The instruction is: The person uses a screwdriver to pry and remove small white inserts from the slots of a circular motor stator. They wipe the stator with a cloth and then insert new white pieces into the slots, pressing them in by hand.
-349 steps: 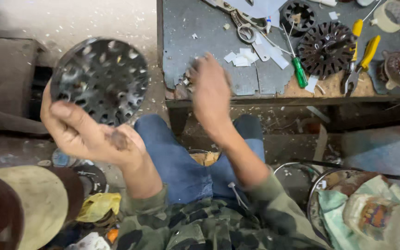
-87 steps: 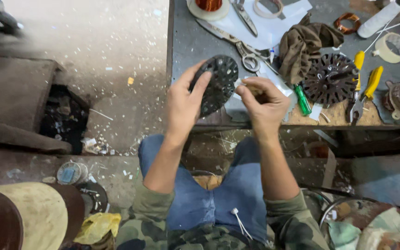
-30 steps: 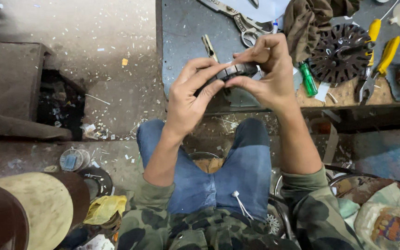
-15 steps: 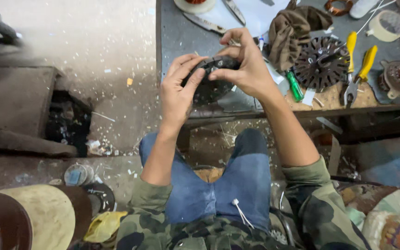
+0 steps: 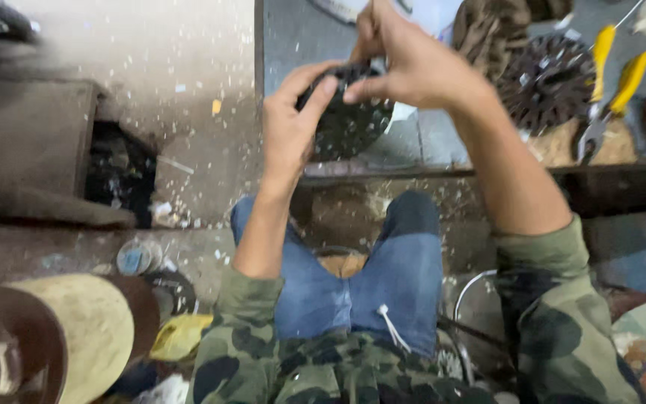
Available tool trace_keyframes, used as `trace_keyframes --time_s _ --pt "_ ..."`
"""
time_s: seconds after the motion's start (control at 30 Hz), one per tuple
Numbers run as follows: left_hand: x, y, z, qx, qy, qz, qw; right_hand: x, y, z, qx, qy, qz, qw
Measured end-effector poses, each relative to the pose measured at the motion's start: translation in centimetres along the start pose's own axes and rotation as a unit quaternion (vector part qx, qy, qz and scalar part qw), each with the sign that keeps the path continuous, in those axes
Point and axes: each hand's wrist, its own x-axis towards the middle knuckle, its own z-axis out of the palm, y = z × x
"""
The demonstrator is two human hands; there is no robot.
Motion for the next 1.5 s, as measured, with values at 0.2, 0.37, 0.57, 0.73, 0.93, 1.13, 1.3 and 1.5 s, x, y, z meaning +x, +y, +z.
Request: trace_keyframes --time_s 0.2,0.37,0.57,0.73,0.93,1.13,1.3,1.5 --pt "0.1 -0.3 0.4 -0.062 -0.012 -0.022 0.998 -2.5 1.0 2.6 0.105 0.084 -0.032 0.990" --pt "0.6 0.2 0.6 -0.110 -0.018 -0.064 0.992 -6.3 1.0 3.7 0.109 0.214 -0.007 0.971" --pt "0.1 0.6 1.4 0.080 0.042 0.003 0.996 -10.1 2.4 5.1 -0.098 0.312 0.078 0.942" --pt "0.1 0.7 1.1 0.065 0.024 0.011 0.998 -10.3 3.5 6.2 -0.211 0.279 0.009 0.937" --pt "-0.3 0.0 1.1 0.008 0.017 -0.008 1.000 -10.2 2.9 6.9 -0.271 0.248 -0.013 0.930" --pt "-0.1 -0.8 0.9 -0.061 0.030 -0.046 0.997 -10.3 3.2 6.9 -0.241 0.246 0.001 0.939" --pt "-0.1 -0.2 1.5 -0.004 0.042 -0.027 0.999 -10.3 3.1 6.7 -0.221 0.251 0.006 0.943" --pt "0.2 0.9 1.4 0.057 0.022 -0.006 0.998 -10.2 2.9 6.8 -0.221 0.259 0.003 0.940"
